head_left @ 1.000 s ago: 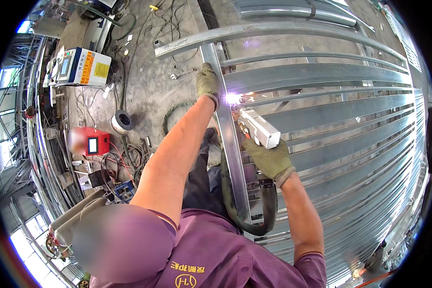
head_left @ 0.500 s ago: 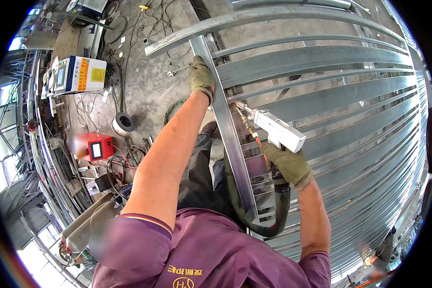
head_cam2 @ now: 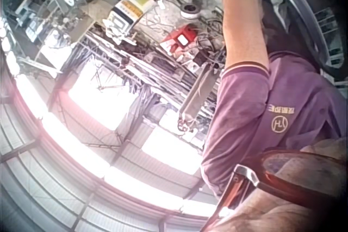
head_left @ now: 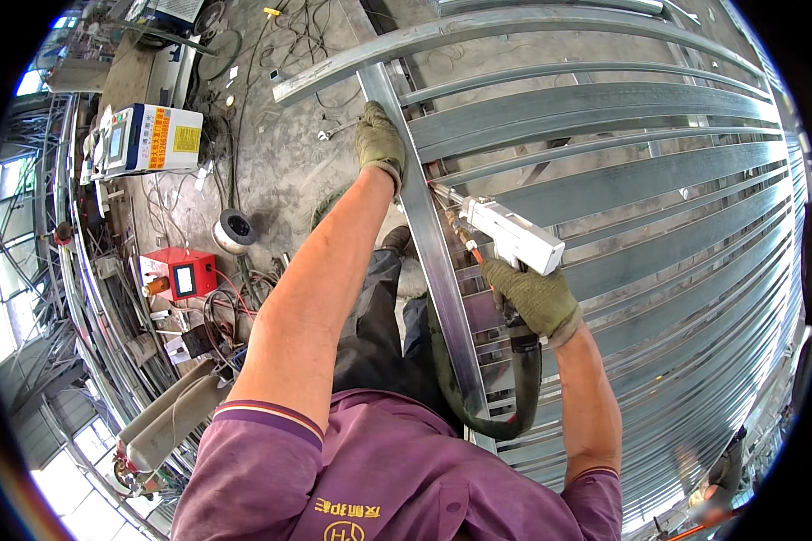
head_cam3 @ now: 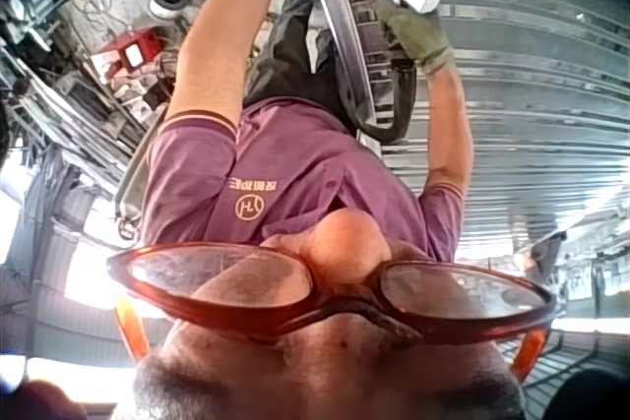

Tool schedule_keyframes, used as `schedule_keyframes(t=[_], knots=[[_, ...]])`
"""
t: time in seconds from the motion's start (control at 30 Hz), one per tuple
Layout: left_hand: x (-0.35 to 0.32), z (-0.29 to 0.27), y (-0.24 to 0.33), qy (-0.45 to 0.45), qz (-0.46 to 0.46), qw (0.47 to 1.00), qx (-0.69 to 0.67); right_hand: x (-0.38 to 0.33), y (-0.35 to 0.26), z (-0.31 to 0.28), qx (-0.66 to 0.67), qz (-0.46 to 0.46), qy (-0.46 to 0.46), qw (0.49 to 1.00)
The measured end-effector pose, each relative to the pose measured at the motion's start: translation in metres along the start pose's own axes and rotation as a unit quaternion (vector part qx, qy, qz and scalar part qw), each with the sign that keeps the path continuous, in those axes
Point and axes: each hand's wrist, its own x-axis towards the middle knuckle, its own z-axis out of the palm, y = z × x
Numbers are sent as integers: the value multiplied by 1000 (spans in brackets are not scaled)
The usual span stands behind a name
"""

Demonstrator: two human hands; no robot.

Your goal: The person positions a long metal bar onto a large metal frame structure, then uses a welding torch to weld the bar to the frame. The person moves along the frame to weld multiple sections.

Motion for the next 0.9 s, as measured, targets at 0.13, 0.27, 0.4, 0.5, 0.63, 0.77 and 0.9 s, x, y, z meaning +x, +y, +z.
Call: schedule_keyframes(t=[0.13,0.27,0.4,0.5,0.63,0.77,0.9], knots=[[-24,-5,26,3,-13,999,41,-1,-4,-1,9,12,3,1000],[-11,-8,15,-11,-11,1000,26,-1,-4,1,6,4,0,1000],[-25,-5,27,10,-4,1000,27,-1,-2,-1,2,6,5,1000],[-25,-6,29,15,1,999,45,-1,-2,-1,-17,3,1,1000],[-15,-5,19,19,-6,999,28,-3,-6,-1,-34,10,-7,999],[-14,-3,16,27,18,999,42,-4,-4,1,-21,8,3,1000],[-14,-3,18,16,10,999,51,-4,-5,-1,-28,21,-2,999]])
